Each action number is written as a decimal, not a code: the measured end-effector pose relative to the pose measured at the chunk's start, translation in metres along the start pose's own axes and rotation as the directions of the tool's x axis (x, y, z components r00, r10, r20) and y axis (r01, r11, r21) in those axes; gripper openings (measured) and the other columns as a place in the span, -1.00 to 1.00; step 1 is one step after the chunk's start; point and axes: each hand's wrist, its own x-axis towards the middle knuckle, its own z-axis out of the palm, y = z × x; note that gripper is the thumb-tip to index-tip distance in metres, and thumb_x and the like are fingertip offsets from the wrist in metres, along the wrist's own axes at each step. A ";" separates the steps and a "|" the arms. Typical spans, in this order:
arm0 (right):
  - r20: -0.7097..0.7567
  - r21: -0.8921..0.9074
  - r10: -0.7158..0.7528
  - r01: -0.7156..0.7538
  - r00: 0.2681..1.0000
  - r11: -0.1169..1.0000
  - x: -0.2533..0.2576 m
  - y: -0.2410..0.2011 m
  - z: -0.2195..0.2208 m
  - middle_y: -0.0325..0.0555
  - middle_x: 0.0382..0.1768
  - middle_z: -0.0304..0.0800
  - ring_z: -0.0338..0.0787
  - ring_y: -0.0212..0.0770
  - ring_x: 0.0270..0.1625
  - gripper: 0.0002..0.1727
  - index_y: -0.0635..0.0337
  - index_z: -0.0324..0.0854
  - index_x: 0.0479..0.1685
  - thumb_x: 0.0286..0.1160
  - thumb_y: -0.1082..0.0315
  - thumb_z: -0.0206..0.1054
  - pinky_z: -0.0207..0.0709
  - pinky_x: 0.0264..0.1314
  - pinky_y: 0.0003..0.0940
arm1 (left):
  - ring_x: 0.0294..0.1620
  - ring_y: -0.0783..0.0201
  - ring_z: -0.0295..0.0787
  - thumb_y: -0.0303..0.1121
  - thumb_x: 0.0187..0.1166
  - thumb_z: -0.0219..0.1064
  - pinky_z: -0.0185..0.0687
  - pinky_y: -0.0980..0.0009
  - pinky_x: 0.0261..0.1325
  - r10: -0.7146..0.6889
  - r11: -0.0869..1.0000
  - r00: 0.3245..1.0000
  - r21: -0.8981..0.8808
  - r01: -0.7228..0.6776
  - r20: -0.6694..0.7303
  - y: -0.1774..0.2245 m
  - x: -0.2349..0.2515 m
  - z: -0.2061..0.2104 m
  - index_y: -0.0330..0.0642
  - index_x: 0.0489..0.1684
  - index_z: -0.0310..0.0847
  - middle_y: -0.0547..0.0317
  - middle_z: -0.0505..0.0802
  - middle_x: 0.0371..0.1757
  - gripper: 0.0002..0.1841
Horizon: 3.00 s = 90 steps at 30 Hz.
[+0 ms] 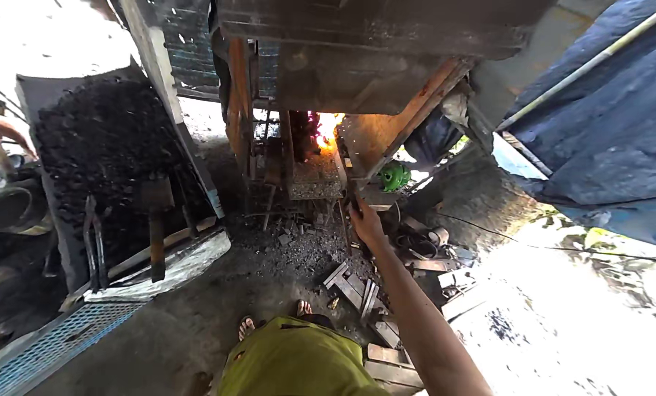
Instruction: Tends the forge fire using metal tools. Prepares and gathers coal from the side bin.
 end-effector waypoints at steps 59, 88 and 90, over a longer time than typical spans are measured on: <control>-0.099 0.270 0.243 -0.209 0.965 0.940 -0.133 -0.037 0.103 0.05 -0.21 0.78 0.63 -0.17 -0.62 -0.30 -0.07 0.15 0.88 0.75 0.21 0.24 0.63 -0.54 -0.15 | -0.20 0.18 0.84 -0.79 0.17 0.16 0.84 0.20 -0.21 0.400 0.493 0.737 -0.550 -0.674 -0.545 0.128 -0.022 -0.374 -0.22 0.55 0.17 0.04 0.76 0.01 -0.24; 0.022 0.115 -0.113 0.110 0.993 0.987 -0.151 0.189 0.003 0.18 0.00 0.92 0.93 0.14 -0.07 -0.31 0.06 0.27 0.83 0.70 0.19 0.27 0.74 0.13 0.22 | -0.58 0.14 0.71 -0.43 0.59 0.19 0.64 0.29 -0.57 0.485 0.776 0.871 -0.495 -0.391 0.073 0.542 -0.115 0.012 -0.26 0.13 0.49 -0.06 0.77 -0.43 -0.77; 0.006 0.107 -0.113 0.112 0.994 0.988 -0.161 0.187 0.003 0.20 0.02 0.91 0.93 0.16 -0.05 -0.31 0.10 0.28 0.82 0.69 0.21 0.28 0.72 0.17 0.23 | -0.61 0.12 0.71 -0.39 0.60 0.15 0.63 0.27 -0.60 0.475 0.766 0.874 -0.536 -0.355 0.101 0.555 -0.106 0.007 -0.29 -0.11 0.55 -0.07 0.78 -0.48 -0.85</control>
